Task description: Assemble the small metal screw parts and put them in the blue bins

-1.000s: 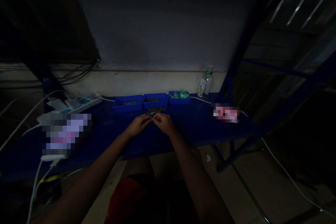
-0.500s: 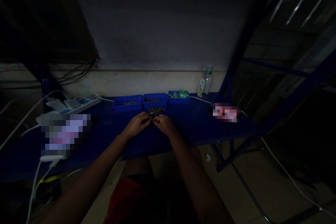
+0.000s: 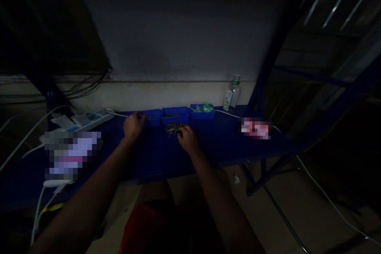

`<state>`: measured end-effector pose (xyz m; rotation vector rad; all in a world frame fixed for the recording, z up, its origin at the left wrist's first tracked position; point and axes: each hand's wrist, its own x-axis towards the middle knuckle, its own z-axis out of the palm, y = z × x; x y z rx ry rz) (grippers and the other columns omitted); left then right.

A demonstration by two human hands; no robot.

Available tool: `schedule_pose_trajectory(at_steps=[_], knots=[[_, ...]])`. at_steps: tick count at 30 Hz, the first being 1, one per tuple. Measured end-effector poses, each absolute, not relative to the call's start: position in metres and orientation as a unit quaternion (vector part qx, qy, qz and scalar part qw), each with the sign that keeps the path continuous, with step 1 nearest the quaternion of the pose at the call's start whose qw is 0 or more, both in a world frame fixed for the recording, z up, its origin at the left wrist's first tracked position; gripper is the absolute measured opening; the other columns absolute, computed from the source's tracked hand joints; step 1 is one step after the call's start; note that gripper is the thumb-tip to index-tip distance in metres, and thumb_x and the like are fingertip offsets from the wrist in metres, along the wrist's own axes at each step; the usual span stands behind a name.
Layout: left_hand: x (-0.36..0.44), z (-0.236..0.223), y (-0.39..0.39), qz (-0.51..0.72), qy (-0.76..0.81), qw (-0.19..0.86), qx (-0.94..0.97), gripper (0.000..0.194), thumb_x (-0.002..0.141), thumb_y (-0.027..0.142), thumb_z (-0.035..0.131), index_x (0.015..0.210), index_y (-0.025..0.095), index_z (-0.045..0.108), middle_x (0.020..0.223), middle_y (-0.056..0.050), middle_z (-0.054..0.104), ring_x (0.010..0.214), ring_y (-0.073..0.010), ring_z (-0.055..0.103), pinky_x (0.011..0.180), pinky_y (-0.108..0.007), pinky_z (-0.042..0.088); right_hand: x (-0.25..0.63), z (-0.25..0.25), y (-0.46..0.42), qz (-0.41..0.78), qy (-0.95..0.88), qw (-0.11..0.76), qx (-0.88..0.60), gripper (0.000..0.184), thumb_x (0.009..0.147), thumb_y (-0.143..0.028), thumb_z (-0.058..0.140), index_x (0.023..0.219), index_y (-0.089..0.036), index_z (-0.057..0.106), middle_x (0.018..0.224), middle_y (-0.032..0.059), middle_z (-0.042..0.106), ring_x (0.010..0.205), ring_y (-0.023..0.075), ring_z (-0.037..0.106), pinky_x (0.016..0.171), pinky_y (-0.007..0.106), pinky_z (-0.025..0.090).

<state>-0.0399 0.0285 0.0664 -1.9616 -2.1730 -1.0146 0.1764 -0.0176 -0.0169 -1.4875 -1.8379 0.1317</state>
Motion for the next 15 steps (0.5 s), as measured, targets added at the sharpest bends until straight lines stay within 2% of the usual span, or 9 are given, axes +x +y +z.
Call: schedule_pose_trajectory(at_steps=[3,7,11,15], knots=[[-0.034,0.063,0.024,-0.31,-0.697,0.02,-0.646,0.036,0.084,0.037,0.042,0.109,0.015,0.056,0.098,-0.012,0.065,0.083,-0.0206,0.06,0.074,-0.029,0.044,0.174,-0.018,-0.017,0.029,-0.729,0.331,-0.599,0.029,0.082,-0.027,0.048,0.11,-0.02,0.055,0.111,0.0073,0.05,0.102,0.0168,0.047,0.09,0.028,0.035],[-0.015,0.04,0.01,-0.245,-0.613,0.003,-0.752,0.033,0.086,0.04,0.039,0.102,0.019,0.059,0.099,-0.008,0.063,0.088,-0.0198,0.059,0.075,-0.027,0.044,0.172,-0.016,-0.018,0.012,-0.743,0.279,-0.608,0.029,0.085,-0.028,0.044,0.11,-0.021,0.056,0.11,0.0077,0.053,0.103,0.0189,0.046,0.092,0.031,0.033],[0.001,0.017,0.003,-0.193,-0.547,-0.001,-0.815,0.028,0.085,0.036,0.042,0.101,0.02,0.058,0.096,-0.007,0.06,0.088,-0.0187,0.057,0.076,-0.026,0.043,0.172,-0.014,-0.021,-0.005,-0.748,0.271,-0.606,0.034,0.086,-0.028,0.042,0.119,-0.022,0.05,0.113,0.0075,0.052,0.104,0.019,0.044,0.092,0.031,0.033],[0.004,0.007,0.0,-0.187,-0.52,0.03,-0.833,0.03,0.085,0.033,0.043,0.109,0.021,0.055,0.099,-0.007,0.056,0.093,-0.0197,0.053,0.079,-0.028,0.042,0.172,-0.012,-0.024,-0.021,-0.772,0.261,-0.58,0.039,0.087,-0.027,0.04,0.126,-0.024,0.044,0.121,0.0063,0.048,0.105,0.0187,0.043,0.092,0.031,0.033]])
